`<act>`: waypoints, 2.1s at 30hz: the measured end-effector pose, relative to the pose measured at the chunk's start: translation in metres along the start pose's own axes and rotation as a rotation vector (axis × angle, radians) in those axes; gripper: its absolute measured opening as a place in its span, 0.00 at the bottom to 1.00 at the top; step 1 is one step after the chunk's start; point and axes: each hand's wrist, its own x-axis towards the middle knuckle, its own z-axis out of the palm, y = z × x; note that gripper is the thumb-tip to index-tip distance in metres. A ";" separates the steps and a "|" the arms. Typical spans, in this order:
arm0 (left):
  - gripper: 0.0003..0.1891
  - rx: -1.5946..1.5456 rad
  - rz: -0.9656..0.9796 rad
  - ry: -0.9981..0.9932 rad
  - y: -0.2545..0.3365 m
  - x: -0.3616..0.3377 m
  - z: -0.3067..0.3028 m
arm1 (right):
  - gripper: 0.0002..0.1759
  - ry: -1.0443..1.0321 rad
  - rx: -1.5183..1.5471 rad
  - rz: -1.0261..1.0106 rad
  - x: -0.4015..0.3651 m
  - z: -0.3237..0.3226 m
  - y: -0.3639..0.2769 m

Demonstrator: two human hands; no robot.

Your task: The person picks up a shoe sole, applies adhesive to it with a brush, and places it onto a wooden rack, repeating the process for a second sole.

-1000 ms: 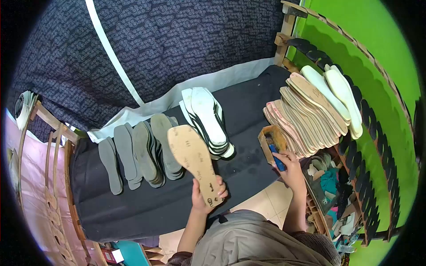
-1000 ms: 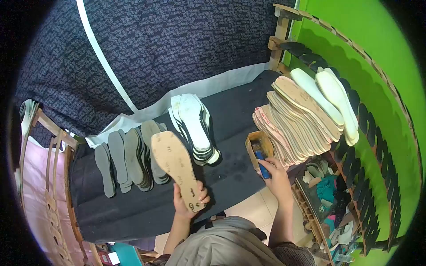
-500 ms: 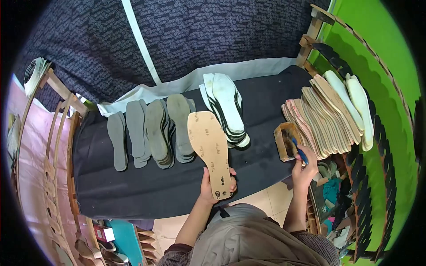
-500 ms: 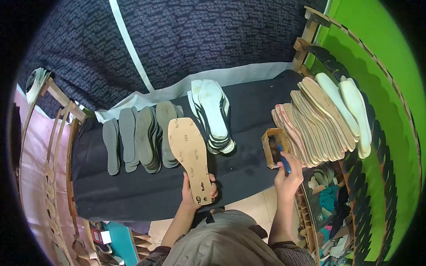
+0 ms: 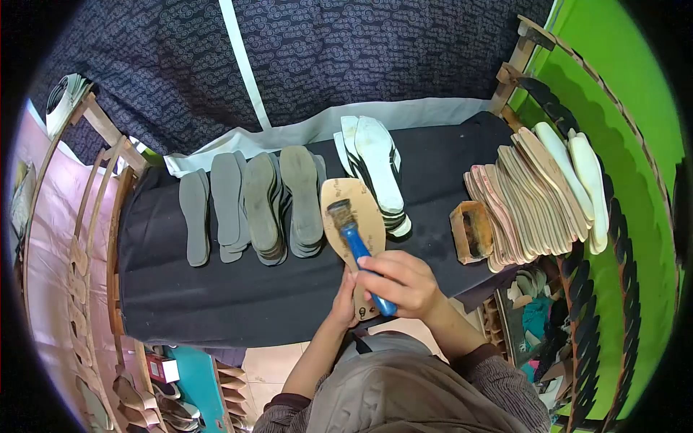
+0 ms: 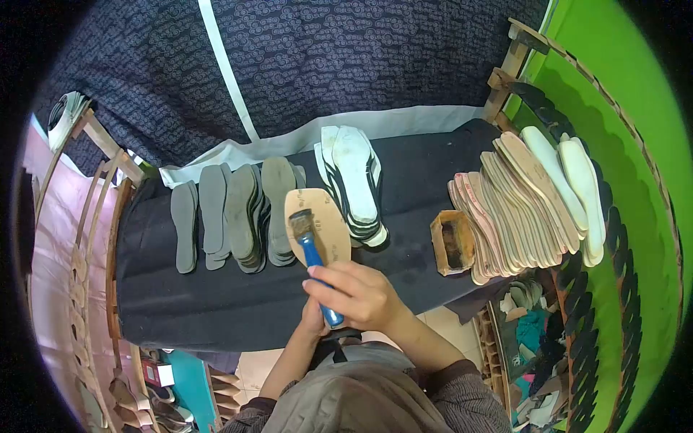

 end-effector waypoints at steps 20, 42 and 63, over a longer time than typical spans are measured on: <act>0.32 0.168 0.152 -0.311 0.019 -0.004 0.019 | 0.13 0.139 -0.093 0.058 0.022 -0.014 0.012; 0.33 0.290 0.181 -0.225 0.015 -0.002 0.019 | 0.08 0.163 0.018 0.017 0.023 -0.011 -0.015; 0.30 0.136 0.152 -0.228 0.014 -0.006 0.009 | 0.10 0.148 -0.090 0.078 0.010 -0.014 0.001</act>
